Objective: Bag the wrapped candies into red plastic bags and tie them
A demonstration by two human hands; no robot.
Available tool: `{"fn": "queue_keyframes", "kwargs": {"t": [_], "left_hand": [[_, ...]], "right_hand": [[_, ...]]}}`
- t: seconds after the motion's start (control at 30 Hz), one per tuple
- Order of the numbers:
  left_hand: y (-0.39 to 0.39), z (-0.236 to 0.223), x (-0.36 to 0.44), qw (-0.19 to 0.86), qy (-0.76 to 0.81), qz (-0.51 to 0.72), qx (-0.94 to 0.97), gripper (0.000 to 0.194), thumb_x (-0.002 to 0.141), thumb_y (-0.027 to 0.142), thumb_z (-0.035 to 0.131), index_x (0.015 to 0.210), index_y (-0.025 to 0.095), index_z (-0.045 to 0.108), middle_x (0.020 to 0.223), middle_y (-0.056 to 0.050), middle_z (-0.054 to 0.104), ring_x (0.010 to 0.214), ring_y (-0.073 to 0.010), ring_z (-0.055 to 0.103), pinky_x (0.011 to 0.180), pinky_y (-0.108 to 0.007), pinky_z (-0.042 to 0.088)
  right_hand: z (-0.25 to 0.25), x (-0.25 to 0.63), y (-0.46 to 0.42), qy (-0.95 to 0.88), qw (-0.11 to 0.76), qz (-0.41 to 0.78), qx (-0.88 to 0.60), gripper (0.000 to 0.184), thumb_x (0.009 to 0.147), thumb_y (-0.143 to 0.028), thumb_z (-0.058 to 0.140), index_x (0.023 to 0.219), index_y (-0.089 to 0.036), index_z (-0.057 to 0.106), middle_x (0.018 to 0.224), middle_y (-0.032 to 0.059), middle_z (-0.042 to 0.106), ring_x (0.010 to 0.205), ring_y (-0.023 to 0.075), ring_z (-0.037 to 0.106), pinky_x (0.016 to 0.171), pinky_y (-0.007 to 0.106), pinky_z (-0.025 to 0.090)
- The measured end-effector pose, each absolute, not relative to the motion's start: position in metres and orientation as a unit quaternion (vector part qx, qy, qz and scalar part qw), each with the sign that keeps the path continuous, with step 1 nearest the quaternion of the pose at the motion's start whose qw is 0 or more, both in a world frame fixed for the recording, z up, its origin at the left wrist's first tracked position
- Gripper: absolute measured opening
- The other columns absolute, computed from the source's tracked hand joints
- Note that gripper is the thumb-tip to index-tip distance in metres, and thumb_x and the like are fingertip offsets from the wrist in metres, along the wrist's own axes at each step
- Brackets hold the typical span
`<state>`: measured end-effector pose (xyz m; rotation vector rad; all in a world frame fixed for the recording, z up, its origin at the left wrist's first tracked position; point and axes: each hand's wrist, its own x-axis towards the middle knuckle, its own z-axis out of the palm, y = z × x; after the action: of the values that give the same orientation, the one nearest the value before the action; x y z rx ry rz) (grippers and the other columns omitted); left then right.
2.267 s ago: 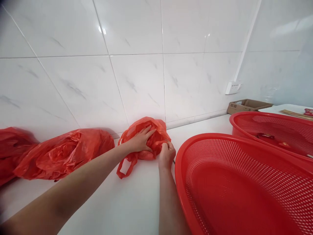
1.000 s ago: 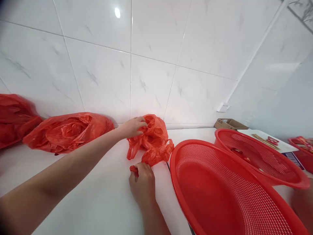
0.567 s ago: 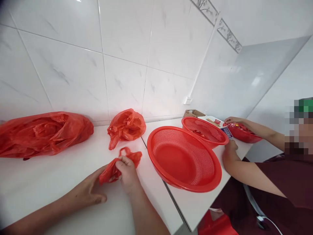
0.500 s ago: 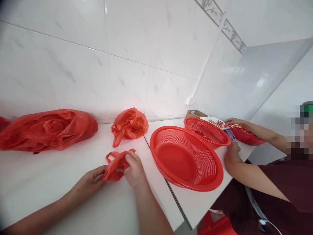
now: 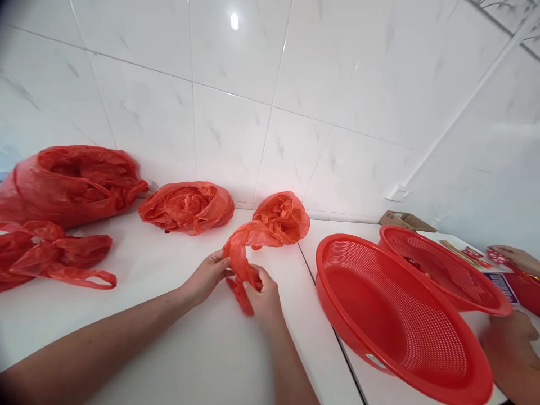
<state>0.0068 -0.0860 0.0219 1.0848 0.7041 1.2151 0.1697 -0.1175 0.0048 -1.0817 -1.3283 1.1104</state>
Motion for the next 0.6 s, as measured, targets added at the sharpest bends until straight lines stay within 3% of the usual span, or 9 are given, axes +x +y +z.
{"fn": "queue_keyframes", "kwargs": {"t": [0.07, 0.17, 0.3, 0.47, 0.6], "left_hand": [[-0.077, 0.021, 0.001, 0.595, 0.337, 0.576, 0.448, 0.021, 0.074, 0.036, 0.066, 0.076, 0.017, 0.058, 0.077, -0.002, 0.063, 0.074, -0.0151, 0.06, 0.069, -0.027, 0.047], [-0.065, 0.016, -0.009, 0.57, 0.365, 0.613, 0.407, 0.022, 0.074, 0.036, 0.063, 0.071, 0.019, 0.05, 0.073, 0.002, 0.058, 0.07, -0.0122, 0.057, 0.067, -0.025, 0.047], [-0.059, 0.009, -0.014, 0.555, 0.391, 0.632, 0.375, 0.021, 0.073, 0.034, 0.061, 0.07, 0.019, 0.046, 0.072, 0.003, 0.055, 0.069, -0.0115, 0.054, 0.07, -0.028, 0.048], [-0.058, 0.004, -0.014, 0.529, 0.412, 0.645, 0.366, 0.021, 0.071, 0.032, 0.062, 0.074, 0.02, 0.044, 0.072, 0.003, 0.054, 0.066, -0.0119, 0.054, 0.069, -0.032, 0.051], [-0.05, 0.002, -0.019, 0.504, 0.418, 0.652, 0.381, 0.019, 0.069, 0.026, 0.059, 0.081, 0.02, 0.046, 0.077, 0.001, 0.056, 0.067, -0.0135, 0.057, 0.069, -0.036, 0.052]], "right_hand": [[0.007, 0.174, -0.115, -0.511, 0.553, 0.461, -0.471, 0.033, 0.071, -0.024, 0.06, 0.103, -0.022, 0.057, 0.089, 0.0017, 0.068, 0.078, 0.018, 0.065, 0.07, 0.03, 0.05], [0.009, 0.195, -0.112, -0.427, 0.59, 0.481, -0.488, 0.038, 0.064, -0.02, 0.06, 0.102, -0.021, 0.055, 0.082, 0.0009, 0.069, 0.066, 0.016, 0.063, 0.057, 0.025, 0.047], [0.009, 0.217, -0.112, -0.36, 0.604, 0.444, -0.555, 0.041, 0.061, -0.019, 0.059, 0.102, -0.019, 0.058, 0.074, 0.0002, 0.066, 0.056, 0.0139, 0.057, 0.05, 0.024, 0.043], [0.011, 0.212, -0.118, -0.384, 0.617, 0.354, -0.588, 0.022, 0.07, -0.028, 0.057, 0.089, -0.019, 0.063, 0.086, 0.0023, 0.066, 0.069, 0.0152, 0.059, 0.055, 0.023, 0.046], [0.009, 0.21, -0.117, -0.364, 0.626, 0.391, -0.568, 0.017, 0.069, -0.028, 0.061, 0.083, -0.019, 0.064, 0.081, 0.0018, 0.067, 0.066, 0.0149, 0.059, 0.053, 0.023, 0.045]]}}
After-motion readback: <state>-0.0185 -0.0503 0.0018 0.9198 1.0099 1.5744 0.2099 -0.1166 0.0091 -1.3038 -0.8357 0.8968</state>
